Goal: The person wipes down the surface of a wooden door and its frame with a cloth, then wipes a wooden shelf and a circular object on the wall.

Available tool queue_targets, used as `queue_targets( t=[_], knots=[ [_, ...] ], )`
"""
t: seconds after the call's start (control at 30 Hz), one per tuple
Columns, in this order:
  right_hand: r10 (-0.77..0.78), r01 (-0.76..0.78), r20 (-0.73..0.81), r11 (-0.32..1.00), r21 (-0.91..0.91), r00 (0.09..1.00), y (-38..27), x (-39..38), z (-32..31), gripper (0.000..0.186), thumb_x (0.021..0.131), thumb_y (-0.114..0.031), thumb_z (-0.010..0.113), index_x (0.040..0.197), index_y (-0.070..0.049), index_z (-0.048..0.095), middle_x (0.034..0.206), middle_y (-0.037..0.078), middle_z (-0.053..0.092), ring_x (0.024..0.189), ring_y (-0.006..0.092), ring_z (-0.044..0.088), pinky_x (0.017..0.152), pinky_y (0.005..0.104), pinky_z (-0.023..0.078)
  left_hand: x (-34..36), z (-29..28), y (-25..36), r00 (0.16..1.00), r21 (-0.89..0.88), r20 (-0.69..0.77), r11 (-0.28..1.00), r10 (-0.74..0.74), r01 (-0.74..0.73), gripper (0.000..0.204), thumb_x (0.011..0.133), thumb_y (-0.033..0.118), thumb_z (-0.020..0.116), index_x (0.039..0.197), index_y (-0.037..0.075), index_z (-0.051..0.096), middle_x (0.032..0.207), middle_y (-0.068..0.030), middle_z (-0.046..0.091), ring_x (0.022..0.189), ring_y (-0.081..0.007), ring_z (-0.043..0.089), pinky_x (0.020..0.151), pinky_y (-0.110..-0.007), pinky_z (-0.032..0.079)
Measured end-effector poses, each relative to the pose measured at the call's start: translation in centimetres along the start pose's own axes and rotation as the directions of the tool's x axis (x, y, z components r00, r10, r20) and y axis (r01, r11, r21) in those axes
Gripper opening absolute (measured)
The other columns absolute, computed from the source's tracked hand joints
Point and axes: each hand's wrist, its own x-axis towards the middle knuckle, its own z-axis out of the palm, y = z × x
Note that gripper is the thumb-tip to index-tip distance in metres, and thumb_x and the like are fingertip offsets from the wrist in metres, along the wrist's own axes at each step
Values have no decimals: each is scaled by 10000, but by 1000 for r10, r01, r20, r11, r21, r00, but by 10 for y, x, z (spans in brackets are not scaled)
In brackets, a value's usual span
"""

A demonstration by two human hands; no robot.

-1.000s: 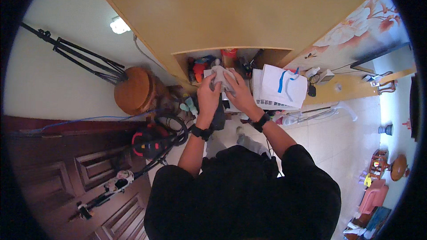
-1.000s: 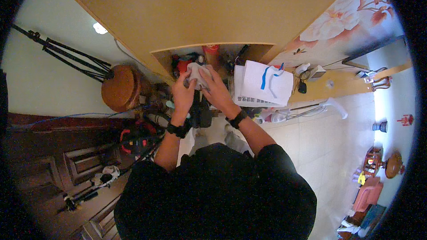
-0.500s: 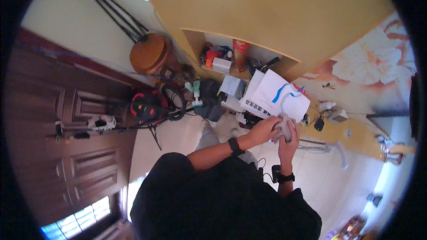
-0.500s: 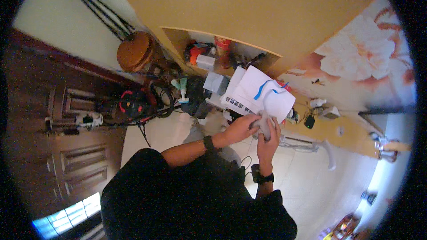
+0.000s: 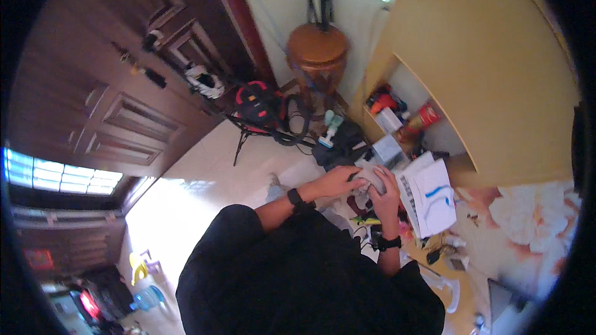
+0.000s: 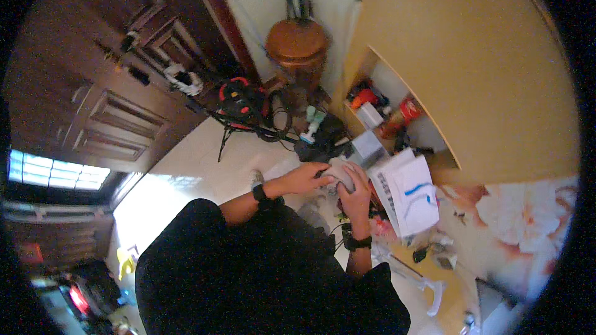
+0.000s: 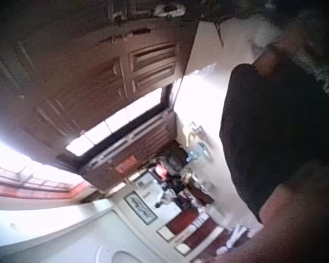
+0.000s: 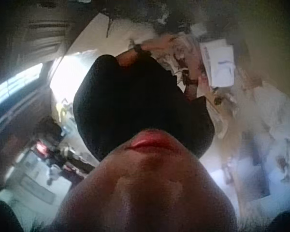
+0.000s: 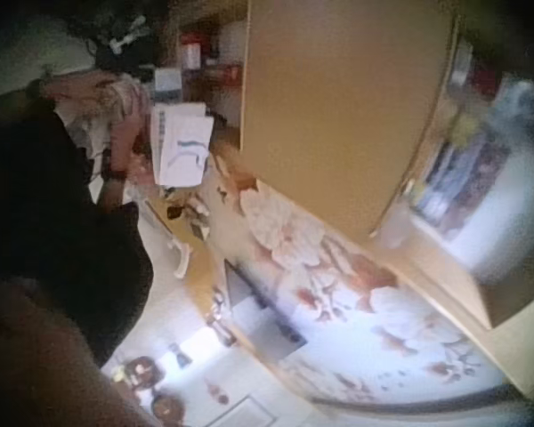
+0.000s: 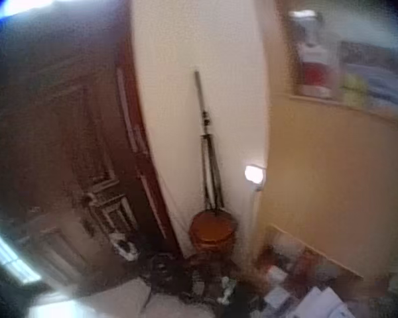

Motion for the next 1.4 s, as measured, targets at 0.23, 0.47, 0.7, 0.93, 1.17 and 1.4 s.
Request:
queue_targets(
  t=[0.23,0.47,0.7,0.93,1.17,1.4],
  knots=[
    [-203,134,366,970,205,908,-96,81,119,375,740,-43,588,1115,-49,571,1250,135,477,1142,312,468,936,362,391,-107,-107,-45,901,-26,-431,999,-48,41,543,762,360,656,1072,-63,516,1028,-227,565,973,-336,552,837,-370,426],
    [-428,345,751,896,279,503,-176,115,251,482,792,-100,611,1253,-104,468,1342,120,359,1256,289,345,994,384,343,-215,-185,-94,699,-14,-680,958,-220,288,357,712,204,665,971,-18,559,926,-208,577,888,-380,551,765,-395,448],
    [-495,330,767,863,382,408,-242,136,359,726,758,-70,643,1377,-132,270,1421,128,206,1303,318,244,1025,391,306,-290,-249,-112,466,197,-884,938,44,285,299,681,4,644,963,-25,548,984,-166,542,868,-336,561,734,-360,463],
    [-702,344,530,703,622,476,-309,173,428,747,657,102,609,1329,-71,332,1354,134,327,1257,302,329,1019,351,303,-315,-325,-85,381,423,-885,803,267,420,309,681,-63,612,976,27,592,1050,-132,550,979,-309,539,806,-354,462],
    [-815,571,42,441,693,578,-403,201,519,559,707,86,624,1223,-60,467,1333,152,334,1221,343,363,989,393,352,-356,-415,-83,196,468,-880,717,433,517,314,696,-52,586,996,38,592,1080,-141,539,1009,-349,521,818,-398,453],
    [-754,696,-229,383,607,615,-471,261,616,508,697,37,665,1169,-74,515,1343,146,321,1225,359,341,994,433,335,-378,-532,-106,222,551,-821,628,526,550,391,687,-50,589,1065,43,553,1197,-162,470,1109,-369,459,873,-423,432]
  ],
)
